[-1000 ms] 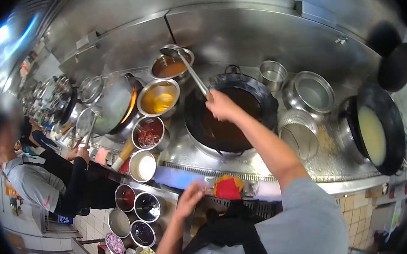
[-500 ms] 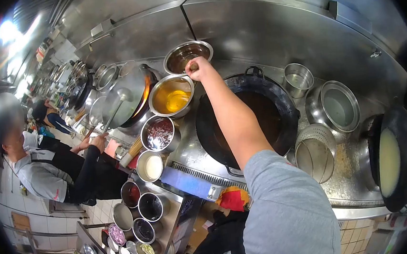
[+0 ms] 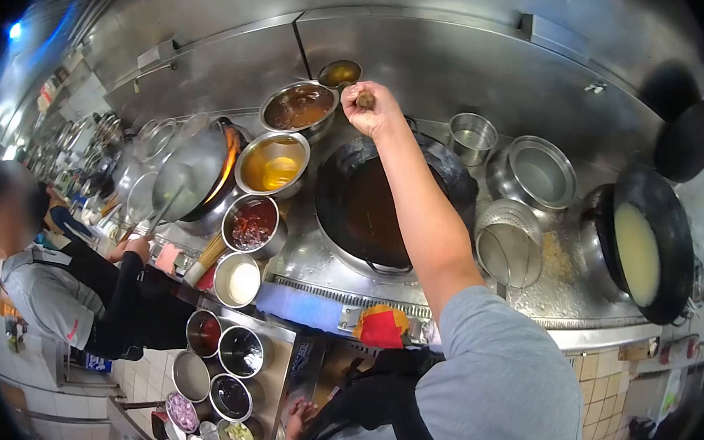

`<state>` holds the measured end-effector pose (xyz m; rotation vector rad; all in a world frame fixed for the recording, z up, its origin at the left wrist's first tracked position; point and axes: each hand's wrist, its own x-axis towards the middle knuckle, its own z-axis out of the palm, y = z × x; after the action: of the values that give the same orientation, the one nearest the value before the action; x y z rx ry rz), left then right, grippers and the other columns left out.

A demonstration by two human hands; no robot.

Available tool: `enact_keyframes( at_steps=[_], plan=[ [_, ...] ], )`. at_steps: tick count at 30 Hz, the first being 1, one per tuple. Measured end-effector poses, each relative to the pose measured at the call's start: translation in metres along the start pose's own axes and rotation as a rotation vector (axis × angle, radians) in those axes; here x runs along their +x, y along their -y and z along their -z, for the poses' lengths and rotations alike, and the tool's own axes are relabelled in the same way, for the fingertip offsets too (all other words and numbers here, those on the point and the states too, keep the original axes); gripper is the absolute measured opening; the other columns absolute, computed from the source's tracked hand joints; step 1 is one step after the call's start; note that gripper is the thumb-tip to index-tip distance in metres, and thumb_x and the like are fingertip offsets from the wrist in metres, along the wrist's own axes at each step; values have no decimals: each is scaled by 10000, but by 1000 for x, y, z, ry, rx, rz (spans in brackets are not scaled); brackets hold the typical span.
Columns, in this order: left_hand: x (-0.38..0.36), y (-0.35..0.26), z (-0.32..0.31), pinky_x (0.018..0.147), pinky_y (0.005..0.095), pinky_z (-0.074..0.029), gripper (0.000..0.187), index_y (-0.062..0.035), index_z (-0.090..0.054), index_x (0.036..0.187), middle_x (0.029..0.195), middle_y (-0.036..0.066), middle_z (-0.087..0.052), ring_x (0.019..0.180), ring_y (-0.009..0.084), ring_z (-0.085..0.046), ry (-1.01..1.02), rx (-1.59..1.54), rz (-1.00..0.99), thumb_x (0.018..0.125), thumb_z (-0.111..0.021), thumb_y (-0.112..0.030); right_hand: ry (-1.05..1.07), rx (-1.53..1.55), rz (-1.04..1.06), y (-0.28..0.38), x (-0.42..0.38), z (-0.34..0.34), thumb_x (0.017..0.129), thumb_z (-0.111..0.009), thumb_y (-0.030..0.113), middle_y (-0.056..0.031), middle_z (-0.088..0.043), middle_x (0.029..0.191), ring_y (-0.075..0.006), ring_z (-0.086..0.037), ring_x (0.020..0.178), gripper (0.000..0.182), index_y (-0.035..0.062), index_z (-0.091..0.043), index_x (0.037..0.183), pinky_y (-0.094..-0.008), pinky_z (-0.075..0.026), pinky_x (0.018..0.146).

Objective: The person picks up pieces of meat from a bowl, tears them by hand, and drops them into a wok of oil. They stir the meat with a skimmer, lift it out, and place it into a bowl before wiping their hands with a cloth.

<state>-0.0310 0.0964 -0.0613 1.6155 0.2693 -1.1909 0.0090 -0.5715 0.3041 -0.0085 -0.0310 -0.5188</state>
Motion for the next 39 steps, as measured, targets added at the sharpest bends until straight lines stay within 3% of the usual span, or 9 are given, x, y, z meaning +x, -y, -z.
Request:
enact_keyframes(
  at_steps=[9, 13, 15, 17, 23, 26, 29, 32, 39],
  plan=[
    [22, 39, 21, 658, 279, -406, 403, -197, -474, 1189, 975, -12, -597, 803, 138, -579, 201, 104, 39, 861, -543, -422, -38, 147, 41, -27, -147, -7, 736, -427, -38, -78, -412, 663, -174, -444, 609, 66, -3, -402, 685, -287, -440, 524],
    [24, 69, 41, 656, 293, -431, 315, -180, -518, 1114, 892, -2, -568, 756, 151, -549, 193, 242, 60, 869, -546, -377, -133, 104, 199, -42, -212, 12, 786, -427, -33, -69, -392, 718, -169, -417, 582, 298, -50, -254, 1027, -284, -429, 558],
    [29, 90, 54, 676, 323, -457, 300, -158, -517, 1107, 895, 34, -566, 763, 167, -546, 280, 176, -40, 877, -541, -350, -205, 138, 169, -42, -242, 23, 753, -453, -48, -88, -391, 721, -174, -405, 617, 91, -12, -375, 720, -279, -425, 562],
    [48, 125, 69, 691, 332, -464, 308, -148, -513, 1116, 923, 60, -571, 788, 180, -553, 244, 114, 32, 883, -532, -348, -322, 117, 134, -42, -270, 26, 792, -443, -36, -91, -391, 727, -157, -395, 605, 78, -22, -368, 772, -258, -423, 553],
    [52, 140, 87, 711, 340, -475, 352, -88, -513, 1115, 974, 132, -593, 857, 221, -573, 206, -40, 173, 905, -491, -369, -590, -246, 30, -44, -337, 0, 878, -476, 82, -65, -468, 738, -106, -503, 515, 161, -45, -395, 936, -218, -428, 425],
    [59, 143, 92, 711, 342, -476, 387, -66, -524, 1101, 946, 134, -608, 847, 228, -585, 193, 12, 164, 909, -472, -398, -820, -1190, 42, -55, -363, -11, 863, -527, 114, -20, -510, 677, -93, -452, 438, 364, 50, -369, 1184, -220, -382, 367],
    [9, 70, 63, 714, 341, -476, 419, -48, -549, 1079, 924, 119, -622, 838, 222, -595, 139, 269, 103, 903, -469, -419, -828, -1629, 128, -99, -384, -1, 859, -524, 103, -19, -503, 666, -86, -447, 437, 453, 60, -324, 1263, -217, -365, 360],
    [20, 34, 35, 722, 333, -471, 410, -11, -592, 1010, 917, 116, -639, 831, 222, -605, 139, 774, -298, 869, -518, -389, -779, -1355, 278, -133, -385, 55, 869, -503, 83, -14, -482, 643, -90, -431, 421, 547, 71, -241, 1349, -224, -350, 359],
    [-27, -98, -70, 735, 283, -460, 224, -39, -625, 905, 874, 75, -629, 789, 143, -591, 466, 557, -634, 859, -569, -251, -704, -1746, 8, -230, -435, 84, 866, -513, 39, 21, -426, 611, -60, -392, 420, 555, 61, -276, 1367, -226, -347, 388]
  ],
)
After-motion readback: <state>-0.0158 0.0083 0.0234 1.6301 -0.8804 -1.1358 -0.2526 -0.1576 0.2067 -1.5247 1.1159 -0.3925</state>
